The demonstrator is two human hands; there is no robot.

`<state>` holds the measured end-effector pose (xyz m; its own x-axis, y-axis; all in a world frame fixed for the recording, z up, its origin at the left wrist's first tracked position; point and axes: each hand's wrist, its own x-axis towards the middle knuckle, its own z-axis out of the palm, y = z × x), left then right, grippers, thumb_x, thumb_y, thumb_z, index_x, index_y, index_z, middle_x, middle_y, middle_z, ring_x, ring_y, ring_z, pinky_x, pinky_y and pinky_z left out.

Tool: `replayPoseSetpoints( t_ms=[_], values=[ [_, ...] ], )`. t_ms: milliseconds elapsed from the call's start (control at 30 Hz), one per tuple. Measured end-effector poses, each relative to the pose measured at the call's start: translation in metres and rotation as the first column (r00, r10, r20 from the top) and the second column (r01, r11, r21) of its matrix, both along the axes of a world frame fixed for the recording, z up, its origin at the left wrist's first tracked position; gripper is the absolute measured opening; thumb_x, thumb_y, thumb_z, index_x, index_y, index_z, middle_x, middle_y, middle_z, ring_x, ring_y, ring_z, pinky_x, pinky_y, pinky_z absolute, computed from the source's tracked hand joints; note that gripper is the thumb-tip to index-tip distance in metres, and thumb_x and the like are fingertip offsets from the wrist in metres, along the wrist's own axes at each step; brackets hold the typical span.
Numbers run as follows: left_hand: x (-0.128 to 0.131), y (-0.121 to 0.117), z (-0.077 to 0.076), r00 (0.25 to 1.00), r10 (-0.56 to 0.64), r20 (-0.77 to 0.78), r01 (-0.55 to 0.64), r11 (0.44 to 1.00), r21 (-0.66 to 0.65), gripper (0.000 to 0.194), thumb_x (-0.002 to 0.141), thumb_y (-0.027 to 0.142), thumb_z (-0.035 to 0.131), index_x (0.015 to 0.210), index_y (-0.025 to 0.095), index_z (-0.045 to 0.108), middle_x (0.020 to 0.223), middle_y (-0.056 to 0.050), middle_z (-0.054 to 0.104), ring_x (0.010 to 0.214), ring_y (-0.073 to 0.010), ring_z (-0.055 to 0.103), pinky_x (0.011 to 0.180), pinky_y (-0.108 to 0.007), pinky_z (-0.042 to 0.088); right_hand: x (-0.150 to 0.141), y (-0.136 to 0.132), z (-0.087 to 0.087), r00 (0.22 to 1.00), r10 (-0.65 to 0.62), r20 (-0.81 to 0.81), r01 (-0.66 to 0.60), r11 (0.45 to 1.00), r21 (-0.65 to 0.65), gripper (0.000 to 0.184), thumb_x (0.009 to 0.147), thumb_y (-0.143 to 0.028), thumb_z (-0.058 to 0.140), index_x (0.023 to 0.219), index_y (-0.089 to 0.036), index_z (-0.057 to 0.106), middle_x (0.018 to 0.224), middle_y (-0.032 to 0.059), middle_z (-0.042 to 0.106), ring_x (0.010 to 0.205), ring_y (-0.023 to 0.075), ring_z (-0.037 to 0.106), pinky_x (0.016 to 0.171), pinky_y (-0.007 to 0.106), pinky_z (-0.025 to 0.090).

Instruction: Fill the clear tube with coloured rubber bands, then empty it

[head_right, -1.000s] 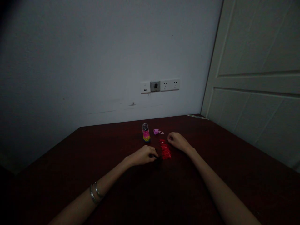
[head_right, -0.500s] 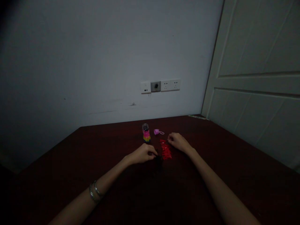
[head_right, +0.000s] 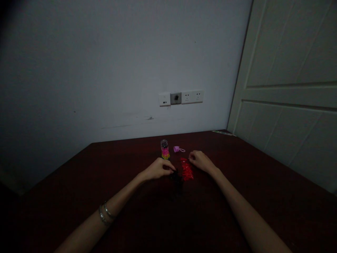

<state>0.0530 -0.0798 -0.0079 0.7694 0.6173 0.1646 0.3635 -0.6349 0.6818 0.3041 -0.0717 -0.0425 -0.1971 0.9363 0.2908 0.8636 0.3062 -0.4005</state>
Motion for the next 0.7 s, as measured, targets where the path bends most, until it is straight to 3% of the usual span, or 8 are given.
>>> replayPoseSetpoints(
  t_ms=[333, 567, 700],
  values=[
    [-0.002, 0.002, 0.005, 0.999, 0.022, 0.025, -0.021, 0.999, -0.028, 0.022, 0.071, 0.017, 0.059, 0.089, 0.012, 0.070, 0.079, -0.006, 0.068, 0.070, -0.0131, 0.059, 0.066, -0.023, 0.044, 0.001, 0.000, -0.002, 1.000, 0.007, 0.005, -0.007, 1.000, -0.004, 0.019, 0.076, -0.025, 0.047, 0.077, -0.015, 0.063, 0.077, 0.0061, 0.062, 0.068, 0.0157, 0.055, 0.062, 0.025, 0.040],
    [-0.009, 0.022, 0.037, 0.947, 0.228, 0.227, -0.222, 0.974, -0.055, 0.022, 0.067, 0.020, 0.063, 0.087, 0.012, 0.070, 0.082, -0.006, 0.070, 0.076, -0.0162, 0.062, 0.071, -0.027, 0.047, 0.001, 0.003, -0.004, 1.000, 0.016, -0.017, -0.016, 1.000, -0.005, 0.019, 0.075, -0.025, 0.048, 0.077, -0.015, 0.063, 0.076, 0.0060, 0.062, 0.068, 0.0157, 0.056, 0.063, 0.025, 0.040],
    [-0.016, 0.042, 0.055, 0.897, 0.262, 0.357, -0.275, 0.961, -0.015, 0.021, 0.068, 0.021, 0.063, 0.086, 0.012, 0.070, 0.087, -0.007, 0.070, 0.081, -0.0173, 0.063, 0.076, -0.028, 0.047, -0.006, 0.002, -0.001, 0.993, 0.024, -0.119, -0.022, 1.000, 0.015, 0.019, 0.075, -0.026, 0.048, 0.078, -0.015, 0.064, 0.075, 0.0048, 0.062, 0.067, 0.0152, 0.056, 0.062, 0.025, 0.041]
  ],
)
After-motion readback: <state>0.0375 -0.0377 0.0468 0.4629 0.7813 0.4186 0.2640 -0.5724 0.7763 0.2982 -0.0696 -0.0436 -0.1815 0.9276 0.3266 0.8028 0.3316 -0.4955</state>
